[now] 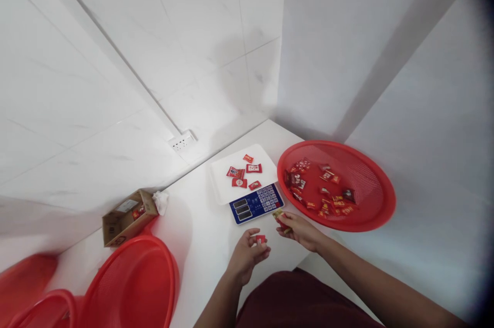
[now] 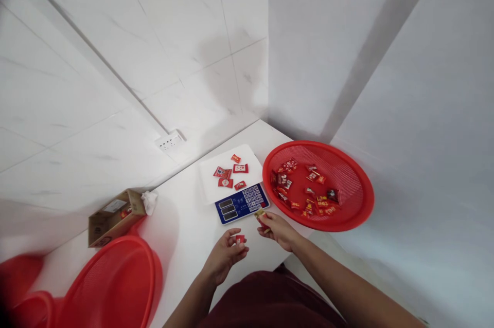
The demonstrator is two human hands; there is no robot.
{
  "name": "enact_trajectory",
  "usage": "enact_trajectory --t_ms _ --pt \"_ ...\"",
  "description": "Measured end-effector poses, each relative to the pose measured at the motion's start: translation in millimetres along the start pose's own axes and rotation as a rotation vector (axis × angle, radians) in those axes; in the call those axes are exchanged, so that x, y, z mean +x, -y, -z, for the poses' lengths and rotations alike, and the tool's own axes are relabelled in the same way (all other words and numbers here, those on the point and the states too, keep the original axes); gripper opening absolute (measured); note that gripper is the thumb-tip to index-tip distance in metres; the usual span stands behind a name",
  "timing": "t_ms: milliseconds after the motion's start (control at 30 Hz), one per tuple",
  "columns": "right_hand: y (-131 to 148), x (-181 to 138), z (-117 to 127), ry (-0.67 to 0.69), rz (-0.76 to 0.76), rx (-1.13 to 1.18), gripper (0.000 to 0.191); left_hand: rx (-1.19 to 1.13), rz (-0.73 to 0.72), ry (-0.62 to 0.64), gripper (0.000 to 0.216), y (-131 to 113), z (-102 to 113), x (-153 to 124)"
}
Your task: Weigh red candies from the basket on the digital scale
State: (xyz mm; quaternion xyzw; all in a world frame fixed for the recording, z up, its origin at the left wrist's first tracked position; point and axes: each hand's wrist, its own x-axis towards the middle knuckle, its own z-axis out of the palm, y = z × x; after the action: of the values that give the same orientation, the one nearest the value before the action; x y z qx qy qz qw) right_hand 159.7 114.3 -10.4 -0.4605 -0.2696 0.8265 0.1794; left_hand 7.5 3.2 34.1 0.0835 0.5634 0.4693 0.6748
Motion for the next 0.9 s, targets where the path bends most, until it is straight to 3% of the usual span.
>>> enact_trajectory --t_ms 100,200,300,367,433,567,667,900 --pt "17 6 -9 -0.006 0.039 0.049 0.011 0.039 0.004 -0.026 0.044 4 -1 3" --pt "46 18 -27 0.088 0.152 0.127 0.004 0.059 0.005 -0.021 0.044 5 -3 3" --pt "63 29 -39 0.056 0.221 0.120 0.020 0.037 -0.017 -0.039 0.045 3 -4 0" --pt "59 30 -37 -0.053 0.194 0.029 0.028 0.007 -0.040 -0.049 0.048 3 -3 -2" --pt "44 23 -31 -0.054 0.122 -0.096 0.029 -0.011 -0.053 -0.049 0.054 4 -1 -3" --pt "9 -6 -17 0.262 -0.023 -0.381 0.034 0.046 -0.035 -0.036 0.056 11 1 -3" --pt "-7 -23 -15 0.406 0.003 -0.556 0.034 0.155 -0.020 0.023 0.052 17 -1 -1" --pt "-8 -28 -17 0.236 0.146 -0.691 0.014 0.271 0.019 0.034 0.048 22 -10 0"
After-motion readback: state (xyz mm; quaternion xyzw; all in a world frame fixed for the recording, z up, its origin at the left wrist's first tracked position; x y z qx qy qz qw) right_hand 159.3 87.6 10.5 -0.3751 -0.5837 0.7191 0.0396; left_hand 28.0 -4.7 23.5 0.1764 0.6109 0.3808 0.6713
